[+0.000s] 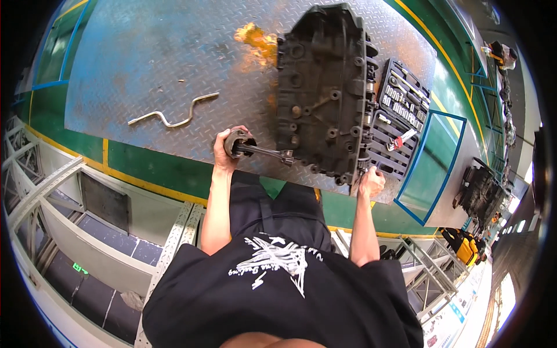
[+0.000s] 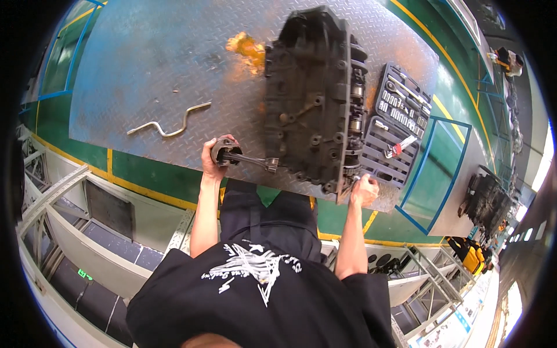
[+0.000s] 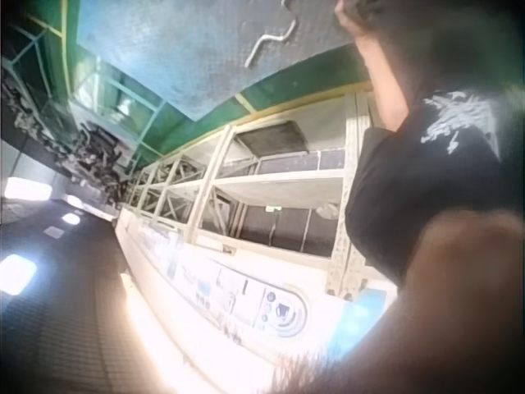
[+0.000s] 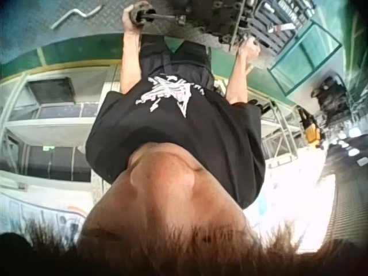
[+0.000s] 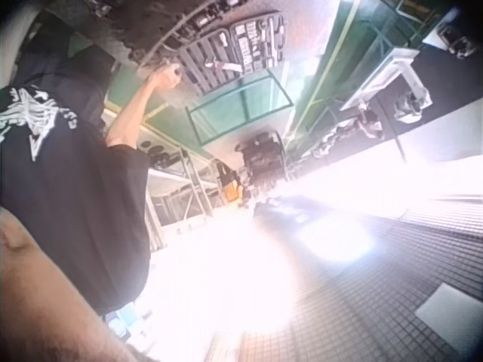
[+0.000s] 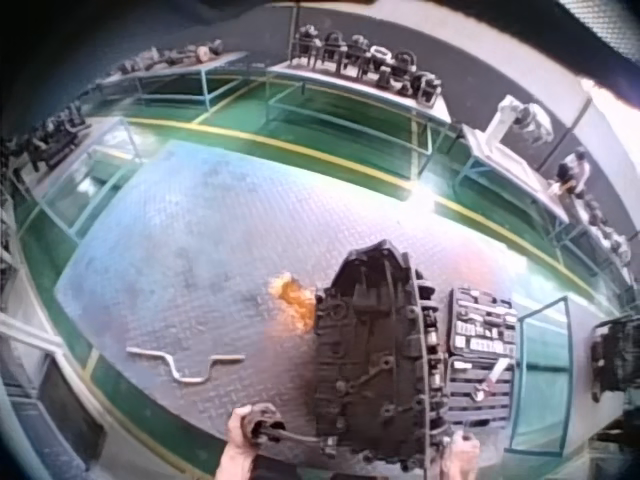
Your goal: Disassembling an engine block to remove a piston and connecting rod.
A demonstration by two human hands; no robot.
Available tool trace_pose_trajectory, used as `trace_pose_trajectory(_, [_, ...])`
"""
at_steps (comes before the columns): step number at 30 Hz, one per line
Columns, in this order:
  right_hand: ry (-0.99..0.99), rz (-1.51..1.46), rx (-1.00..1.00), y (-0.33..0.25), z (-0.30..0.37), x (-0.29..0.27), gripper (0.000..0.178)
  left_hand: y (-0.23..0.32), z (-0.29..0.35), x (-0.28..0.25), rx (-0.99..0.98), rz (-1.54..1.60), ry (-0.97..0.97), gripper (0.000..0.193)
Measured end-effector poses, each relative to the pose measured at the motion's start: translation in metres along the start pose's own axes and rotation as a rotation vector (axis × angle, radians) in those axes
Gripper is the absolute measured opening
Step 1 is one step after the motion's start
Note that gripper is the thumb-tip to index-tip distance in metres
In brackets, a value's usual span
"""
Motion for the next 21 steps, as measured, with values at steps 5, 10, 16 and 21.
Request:
trace_pose_trajectory(5, [0.004,0.044,-0.095,0.002,0.000,0.008,0.044,0.073,0.047,-0.077,0.260,0.038,0.038,0.060])
trace_pose_trajectory(10, [-0.039,0.086,-0.147,0.016,-0.012,0.028,0.044,0.102,0.132,-0.164,0.350,0.344,0.235,0.064])
trace_pose_trajectory(16, [-0.123,-0.063,-0.177,0.012,-0.015,0.025,0.055,0.107,0.210,-0.179,0.516,0.424,0.558,0.061])
trace_pose_trajectory(21, [0.529,-0.475,-0.702,-0.059,0.070,-0.095,0.027,0.115,0.218,-0.127,0.608,0.262,0.512,0.057])
Point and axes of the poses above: each hand's wrist, its own z-axis away from the middle knuckle, its own x-axis out of the palm, y = z × x, the point moved 5 cm from there along -z, towards the middle knuckle, and after that the axes turned 2 degrees about x, right-handed, at the moved point
